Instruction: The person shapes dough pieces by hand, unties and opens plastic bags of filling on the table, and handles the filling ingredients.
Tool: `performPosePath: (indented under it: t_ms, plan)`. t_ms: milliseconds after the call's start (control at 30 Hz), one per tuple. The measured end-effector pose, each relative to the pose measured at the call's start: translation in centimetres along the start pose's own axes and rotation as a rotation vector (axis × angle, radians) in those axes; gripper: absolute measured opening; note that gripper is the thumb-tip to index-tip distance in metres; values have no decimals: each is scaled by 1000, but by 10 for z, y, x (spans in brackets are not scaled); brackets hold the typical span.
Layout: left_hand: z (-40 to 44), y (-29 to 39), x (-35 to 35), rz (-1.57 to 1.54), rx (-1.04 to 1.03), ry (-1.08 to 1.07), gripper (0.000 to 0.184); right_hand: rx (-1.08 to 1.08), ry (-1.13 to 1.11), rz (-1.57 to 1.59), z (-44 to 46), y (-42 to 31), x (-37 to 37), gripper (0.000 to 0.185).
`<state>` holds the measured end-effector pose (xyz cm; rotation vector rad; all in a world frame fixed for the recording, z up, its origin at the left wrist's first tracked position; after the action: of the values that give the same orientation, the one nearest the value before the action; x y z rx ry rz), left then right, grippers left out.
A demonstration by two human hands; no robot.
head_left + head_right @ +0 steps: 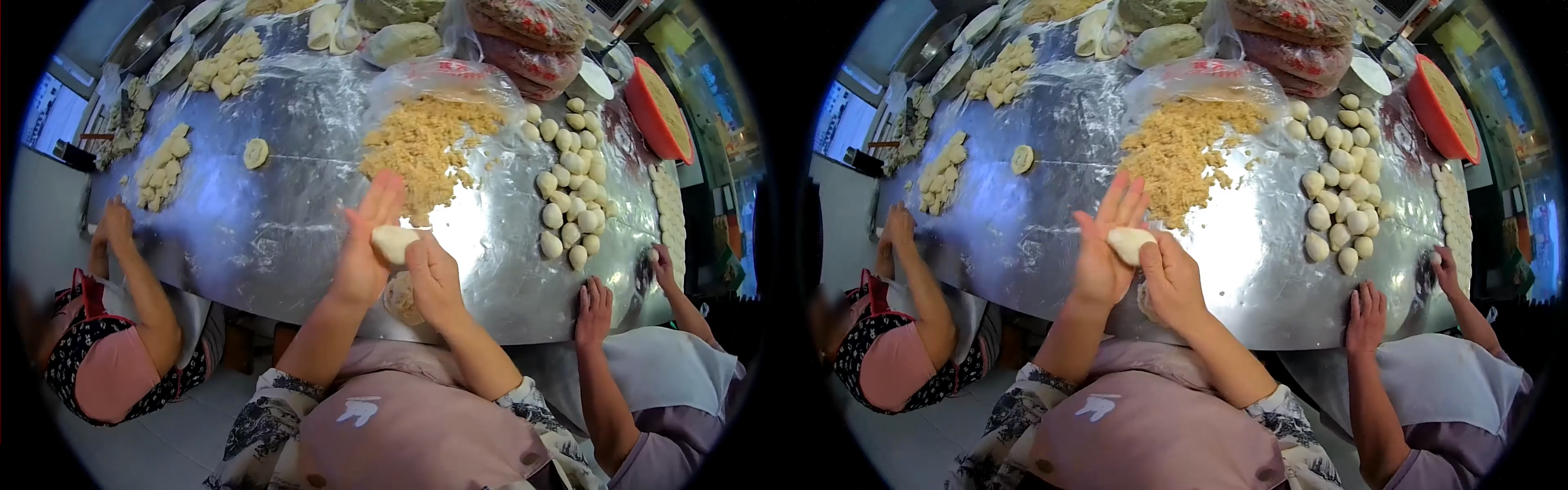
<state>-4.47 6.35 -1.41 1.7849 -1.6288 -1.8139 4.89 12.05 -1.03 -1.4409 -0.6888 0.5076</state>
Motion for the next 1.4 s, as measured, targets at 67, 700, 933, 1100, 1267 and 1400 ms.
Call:
performPosePath:
  t_ms: [67, 700, 933, 1100, 1267, 1400]
  plan:
    - [-2, -14, 17, 156, -62, 38, 72, -124, -60, 106, -4, 2, -5, 43]
    - [-1, -23, 18, -46, 70, -150, 74, -107, 138, 7, -1, 7, -4, 48]
    - [-6, -23, 25, 279, 114, -111, 61, -318, -6, 258, -6, 11, -7, 51]
    - [-8, -12, 1, -299, 93, -33, 67, -419, 101, 318, -2, 10, 1, 57]
    - [-15, -17, 14, 399, 51, -11, 49, -371, -9, 187, -9, 16, -5, 71]
    - [-6, -31, 20, 320, -20, -71, 57, -185, 27, 106, -5, 16, 1, 44]
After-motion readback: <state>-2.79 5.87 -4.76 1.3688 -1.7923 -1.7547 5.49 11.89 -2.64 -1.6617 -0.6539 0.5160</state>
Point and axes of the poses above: each hand's wrist, its own z-axis towards the middle knuckle, its own x-axis out of the back of the hand, y = z × x, the point moved 4 cm from there along z, towards the middle knuckle, and after that the axes turned 13 degrees about y, right-handed, at the moved point
